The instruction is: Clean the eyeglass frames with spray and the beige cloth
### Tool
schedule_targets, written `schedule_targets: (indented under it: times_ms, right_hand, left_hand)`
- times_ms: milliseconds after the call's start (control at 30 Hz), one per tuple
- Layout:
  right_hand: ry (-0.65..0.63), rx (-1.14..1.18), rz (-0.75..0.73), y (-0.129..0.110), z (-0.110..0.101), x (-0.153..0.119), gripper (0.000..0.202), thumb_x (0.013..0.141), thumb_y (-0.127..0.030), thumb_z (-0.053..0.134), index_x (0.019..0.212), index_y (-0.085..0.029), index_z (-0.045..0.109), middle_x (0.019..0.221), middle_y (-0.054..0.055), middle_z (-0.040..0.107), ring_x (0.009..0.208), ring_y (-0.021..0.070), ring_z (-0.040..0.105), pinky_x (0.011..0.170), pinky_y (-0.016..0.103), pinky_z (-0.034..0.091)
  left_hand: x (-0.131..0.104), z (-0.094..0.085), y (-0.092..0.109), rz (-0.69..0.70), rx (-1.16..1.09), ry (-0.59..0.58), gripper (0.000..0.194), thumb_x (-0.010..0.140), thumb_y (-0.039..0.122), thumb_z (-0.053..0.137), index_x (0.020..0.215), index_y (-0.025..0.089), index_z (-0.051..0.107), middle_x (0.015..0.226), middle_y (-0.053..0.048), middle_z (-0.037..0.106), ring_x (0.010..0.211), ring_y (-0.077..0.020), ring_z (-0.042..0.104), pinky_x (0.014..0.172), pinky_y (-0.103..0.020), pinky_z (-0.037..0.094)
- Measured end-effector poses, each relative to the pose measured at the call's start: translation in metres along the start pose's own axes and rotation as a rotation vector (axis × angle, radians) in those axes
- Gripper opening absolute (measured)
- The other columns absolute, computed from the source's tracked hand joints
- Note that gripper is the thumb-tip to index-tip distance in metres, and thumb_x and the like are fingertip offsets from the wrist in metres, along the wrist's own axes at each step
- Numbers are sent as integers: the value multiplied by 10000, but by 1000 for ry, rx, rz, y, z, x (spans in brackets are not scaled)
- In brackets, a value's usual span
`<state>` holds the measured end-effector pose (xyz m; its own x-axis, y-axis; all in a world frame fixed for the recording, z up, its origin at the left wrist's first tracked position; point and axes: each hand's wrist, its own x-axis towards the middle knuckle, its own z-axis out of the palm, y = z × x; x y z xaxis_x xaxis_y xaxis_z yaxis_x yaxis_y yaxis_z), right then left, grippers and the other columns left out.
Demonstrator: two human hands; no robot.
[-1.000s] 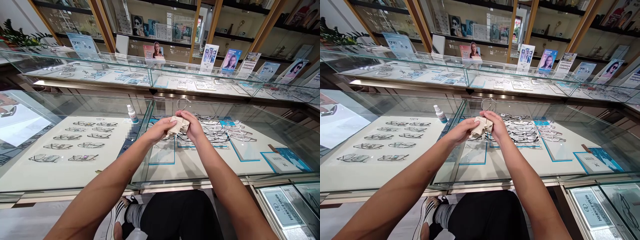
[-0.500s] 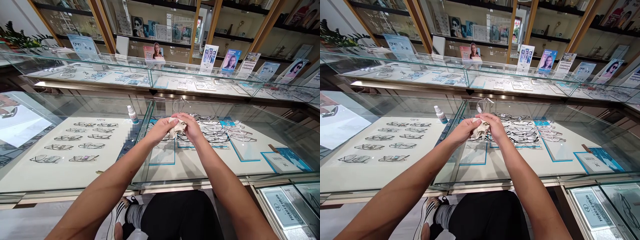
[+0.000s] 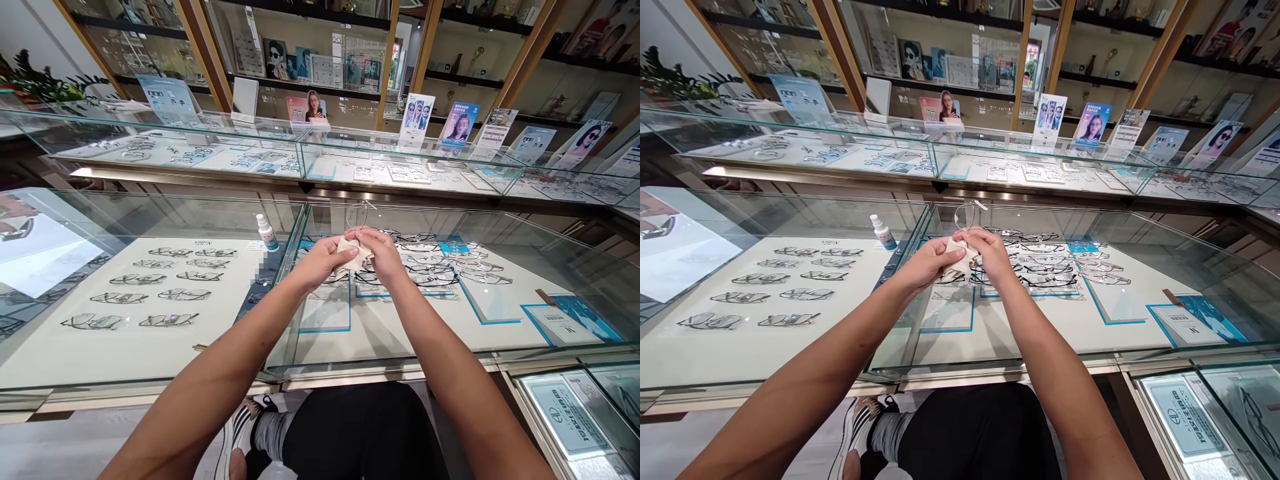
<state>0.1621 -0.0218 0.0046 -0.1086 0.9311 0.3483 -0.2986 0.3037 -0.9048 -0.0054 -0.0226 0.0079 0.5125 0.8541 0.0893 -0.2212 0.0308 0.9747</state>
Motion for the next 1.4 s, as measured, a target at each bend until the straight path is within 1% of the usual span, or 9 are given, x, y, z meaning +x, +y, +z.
schedule_targets:
  times_ms: [133,433,633,833,933,1100,1233,1300,1400]
  right_hand:
    - [57,12,25,3,-1,1,234,798,-488,821,823,-258,855,988,32,756,1015,227,670,915,345,524]
    - [67,42,63,5,2,0,255,772,-494,844,784,-242,807,1040,37,766,754,158,606,576,276,447]
    - [89,37,19,1,0,1,224,786,-469,844,813,-247,830,960,28,750,808,165,620,623,271,481]
    - [9,8,49,-8,6,-5,345,778,-581,837,867,-249,814,1082,30,726,693,147,573,448,273,426]
    - [2,7,19,-8,9,-6,333,781,-576,847,836,-252,794,1076,29,719,755,165,608,526,288,494]
    - [105,23,-64,-4,4,0,275,807,-523,840,859,-258,787,1036,38,758,1051,220,673,912,345,553]
    - [268,119,-53,-7,-9,7,346,773,-565,830,886,-262,708,1138,56,787,1070,229,699,905,362,549]
    - [301,115,-81,-10,-15,8,342,794,-560,806,904,-263,678,1179,60,788,1105,227,701,909,356,539]
    - [311,115,-105,-13,-18,8,325,816,-539,792,911,-258,659,1187,58,793,1106,218,701,920,345,522]
  left_hand:
    - [0,0,0,-8,3,-55,577,699,434,960,1121,136,703,869,-19,691,698,-115,581,636,-235,399]
    - [3,5,-5,120,64,92,553,840,660,785,1052,159,687,782,-19,700,683,-147,625,655,-265,488]
    - [1,-1,-2,107,77,0,567,841,616,806,1142,146,709,893,-61,740,765,-169,652,672,-267,486]
    - [-1,6,0,208,149,43,553,829,598,827,1112,151,663,806,-22,704,712,-158,637,667,-268,482]
    - [-1,10,0,206,150,77,568,862,692,743,1048,162,665,782,-19,691,668,-151,616,651,-276,486]
    - [3,3,-2,283,240,235,574,880,727,685,1028,173,701,923,-41,718,822,-165,625,745,-266,495]
    - [4,-4,3,350,266,449,470,913,603,685,1136,190,671,964,-41,704,833,-159,627,734,-250,496]
    - [1,-3,6,251,230,426,381,902,531,682,1109,217,619,828,5,648,691,-144,582,615,-237,460]
    - [-4,5,8,41,264,160,203,842,391,626,961,232,585,721,35,587,569,-139,505,494,-231,374]
